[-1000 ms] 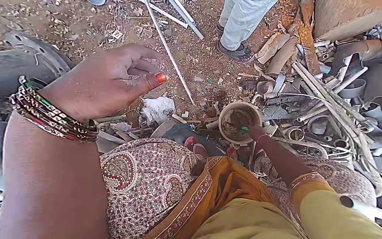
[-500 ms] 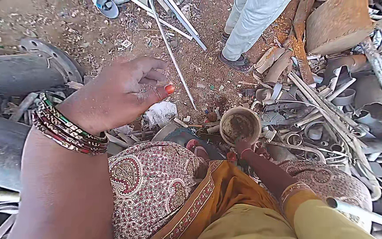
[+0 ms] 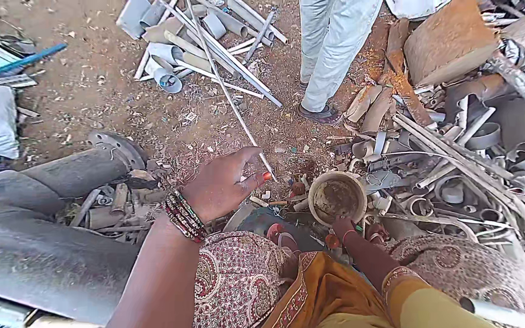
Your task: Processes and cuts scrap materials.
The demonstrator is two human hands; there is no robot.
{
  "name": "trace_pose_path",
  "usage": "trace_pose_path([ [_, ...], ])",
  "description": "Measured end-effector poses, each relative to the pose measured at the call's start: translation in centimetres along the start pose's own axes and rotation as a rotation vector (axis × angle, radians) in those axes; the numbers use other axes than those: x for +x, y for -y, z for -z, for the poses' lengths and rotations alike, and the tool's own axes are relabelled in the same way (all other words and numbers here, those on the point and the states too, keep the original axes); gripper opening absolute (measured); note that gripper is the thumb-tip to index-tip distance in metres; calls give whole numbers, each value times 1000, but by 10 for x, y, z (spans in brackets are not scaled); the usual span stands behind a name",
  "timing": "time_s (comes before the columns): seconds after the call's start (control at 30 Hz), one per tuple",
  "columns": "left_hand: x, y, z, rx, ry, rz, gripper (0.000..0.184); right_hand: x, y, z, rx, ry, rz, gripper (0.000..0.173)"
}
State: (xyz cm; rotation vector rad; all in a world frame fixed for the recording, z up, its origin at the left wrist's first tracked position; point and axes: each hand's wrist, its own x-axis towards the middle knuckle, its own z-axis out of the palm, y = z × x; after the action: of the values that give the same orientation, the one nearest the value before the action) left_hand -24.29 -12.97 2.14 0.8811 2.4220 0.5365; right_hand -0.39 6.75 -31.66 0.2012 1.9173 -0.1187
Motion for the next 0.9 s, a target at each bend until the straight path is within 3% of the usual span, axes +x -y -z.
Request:
trace_pose_path([
  [0.1,14,2,1,16,16,10,53,-6,-3,15,15,-15,71,35],
  [0.23,20,5,11,-43,9,50,54,-36,-2,77,51,-89,205,31],
  [0.37,17,-1,15,-74,10,70,54,-43,-65,116,382,-255,292,43],
  [0.47,7,1,15,-77,15,61,54,-44,-125,88,607,-310,174,44],
  [0.6,-7,5,14,-103,-13,68,53,-62,-165,24,671,-321,-342,69],
  [0.67,-15,2,13,-124,-26,51,53,-78,-166,3,752,-350,-474,74],
  [0.77,-26,-5,10,-115,-9,57,55,-99,-145,-8,833,-353,-488,74],
  [0.9,-42,-8,1,-97,12,46,55,-124,-104,8,815,-377,-309,77],
])
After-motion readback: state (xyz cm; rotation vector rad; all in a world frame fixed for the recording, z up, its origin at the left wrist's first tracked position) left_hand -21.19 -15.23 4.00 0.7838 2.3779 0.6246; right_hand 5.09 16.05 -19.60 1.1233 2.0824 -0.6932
